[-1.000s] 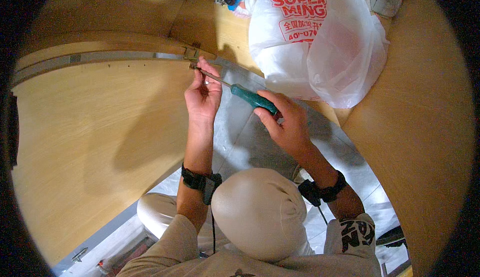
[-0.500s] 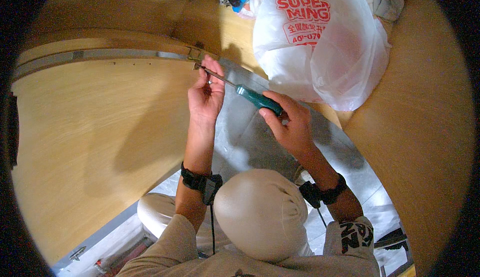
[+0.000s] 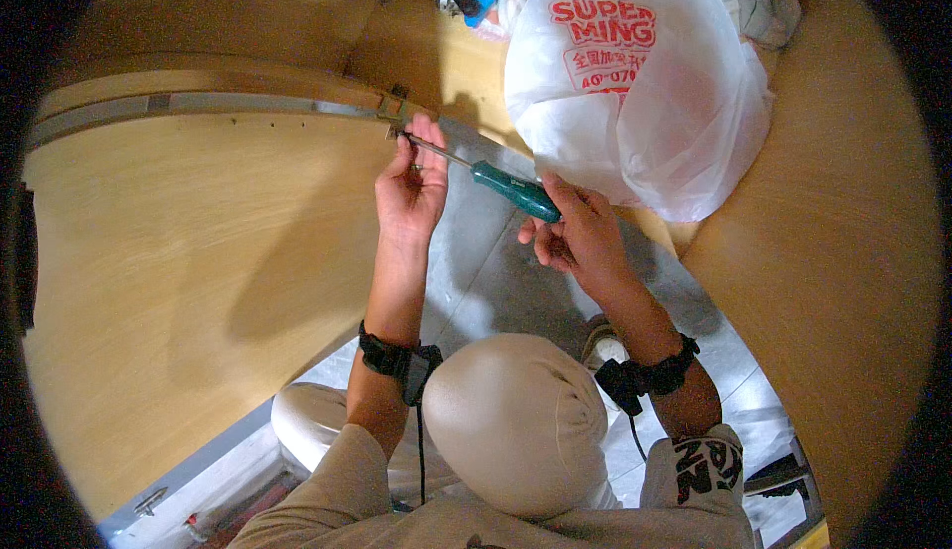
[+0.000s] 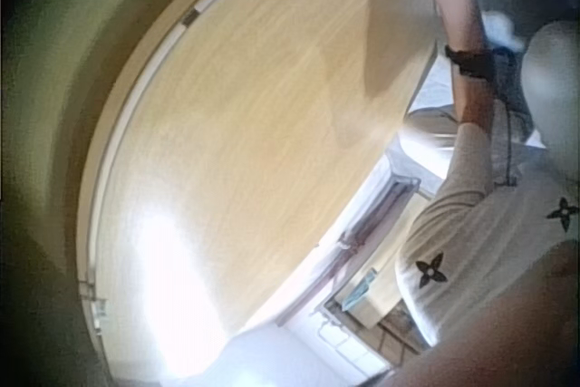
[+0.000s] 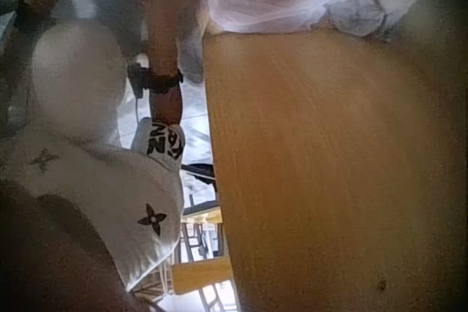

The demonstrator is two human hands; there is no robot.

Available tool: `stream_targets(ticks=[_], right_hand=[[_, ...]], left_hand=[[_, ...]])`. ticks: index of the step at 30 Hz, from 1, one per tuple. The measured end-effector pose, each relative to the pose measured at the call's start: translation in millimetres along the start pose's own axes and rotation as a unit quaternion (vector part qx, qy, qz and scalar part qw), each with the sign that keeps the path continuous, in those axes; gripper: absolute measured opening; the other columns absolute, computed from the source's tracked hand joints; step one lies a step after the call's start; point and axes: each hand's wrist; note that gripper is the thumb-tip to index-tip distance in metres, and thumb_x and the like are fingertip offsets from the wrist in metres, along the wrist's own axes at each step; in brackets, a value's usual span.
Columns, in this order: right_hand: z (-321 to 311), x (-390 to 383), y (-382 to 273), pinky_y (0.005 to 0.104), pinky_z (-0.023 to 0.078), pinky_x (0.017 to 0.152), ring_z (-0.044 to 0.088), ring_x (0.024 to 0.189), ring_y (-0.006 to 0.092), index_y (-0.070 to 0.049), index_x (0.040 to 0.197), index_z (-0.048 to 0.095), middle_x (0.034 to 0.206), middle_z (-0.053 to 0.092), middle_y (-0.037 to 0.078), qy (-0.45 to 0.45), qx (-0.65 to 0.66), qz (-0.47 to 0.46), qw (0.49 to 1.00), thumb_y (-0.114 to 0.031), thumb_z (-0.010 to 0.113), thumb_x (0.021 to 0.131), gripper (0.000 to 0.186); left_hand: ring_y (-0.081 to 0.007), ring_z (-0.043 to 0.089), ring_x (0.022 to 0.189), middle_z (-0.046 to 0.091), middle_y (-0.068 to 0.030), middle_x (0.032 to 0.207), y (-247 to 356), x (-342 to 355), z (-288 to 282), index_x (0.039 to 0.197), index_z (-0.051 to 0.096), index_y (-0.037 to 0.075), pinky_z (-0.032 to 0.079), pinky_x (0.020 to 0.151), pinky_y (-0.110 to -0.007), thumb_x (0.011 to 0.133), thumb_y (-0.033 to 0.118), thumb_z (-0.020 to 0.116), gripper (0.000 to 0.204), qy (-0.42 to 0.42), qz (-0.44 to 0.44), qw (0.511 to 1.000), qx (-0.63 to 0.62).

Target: The person uses a screwdriver to loosen and adjust screws on a cabinet door hinge, then moves to a lower section to inspect and unfasten other hardware pieces.

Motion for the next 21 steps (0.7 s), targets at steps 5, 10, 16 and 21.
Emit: stream_targets(ticks=[5, 10, 16, 21], right_hand=[[19, -7, 4, 0.0225, 0.045, 0.053, 0.058, 0.061, 0.0133, -0.002, 0.106, 0.055, 0.082, 0.062, 0.008, 0.106, -0.259, -0.209, 0.937, -0.016, 0.065, 0.083, 0.029], [20, -6, 9, 0.0248, 0.046, 0.062, 0.059, 0.075, 0.0174, -0.003, 0.107, 0.054, 0.101, 0.059, 0.011, 0.096, -0.509, -0.434, 0.737, -0.014, 0.067, 0.081, 0.032], [-13, -7, 16, 0.024, 0.046, 0.062, 0.06, 0.076, 0.0162, -0.003, 0.107, 0.053, 0.095, 0.06, 0.012, -0.047, -0.011, -0.001, 0.999, -0.016, 0.067, 0.081, 0.033], [-3, -4, 21, 0.0294, 0.049, 0.062, 0.061, 0.077, 0.0188, -0.004, 0.11, 0.053, 0.094, 0.062, 0.012, 0.005, -0.21, -0.112, 0.971, -0.016, 0.067, 0.08, 0.036]], left_hand=[[-0.0291, 0.053, 0.111, 0.056, -0.0187, 0.116, 0, -7, 3, 0.104, 0.05, -0.003, 0.043, 0.099, -0.046, 0.089, 0.004, 0.049, 0.017, -0.02, -0.016, 0.999, 0.019], [-0.0274, 0.056, 0.108, 0.058, -0.0162, 0.114, 3, -8, 4, 0.108, 0.05, -0.005, 0.043, 0.098, -0.045, 0.09, 0.006, 0.048, 0.021, -0.015, -0.029, 0.999, -0.021], [-0.0243, 0.06, 0.098, 0.06, -0.0137, 0.102, -4, -2, -1, 0.103, 0.052, -0.004, 0.042, 0.097, -0.048, 0.089, 0.003, 0.049, 0.016, -0.011, -0.045, 0.995, -0.093], [-0.024, 0.061, 0.094, 0.062, -0.0108, 0.096, -4, -9, 11, 0.097, 0.054, -0.002, 0.043, 0.096, -0.049, 0.088, 0.006, 0.05, 0.013, 0.002, -0.021, 0.999, -0.031]])
Point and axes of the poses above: each hand's wrist, its own x-axis towards the middle knuckle, its own z-axis out of the palm, y = z × x
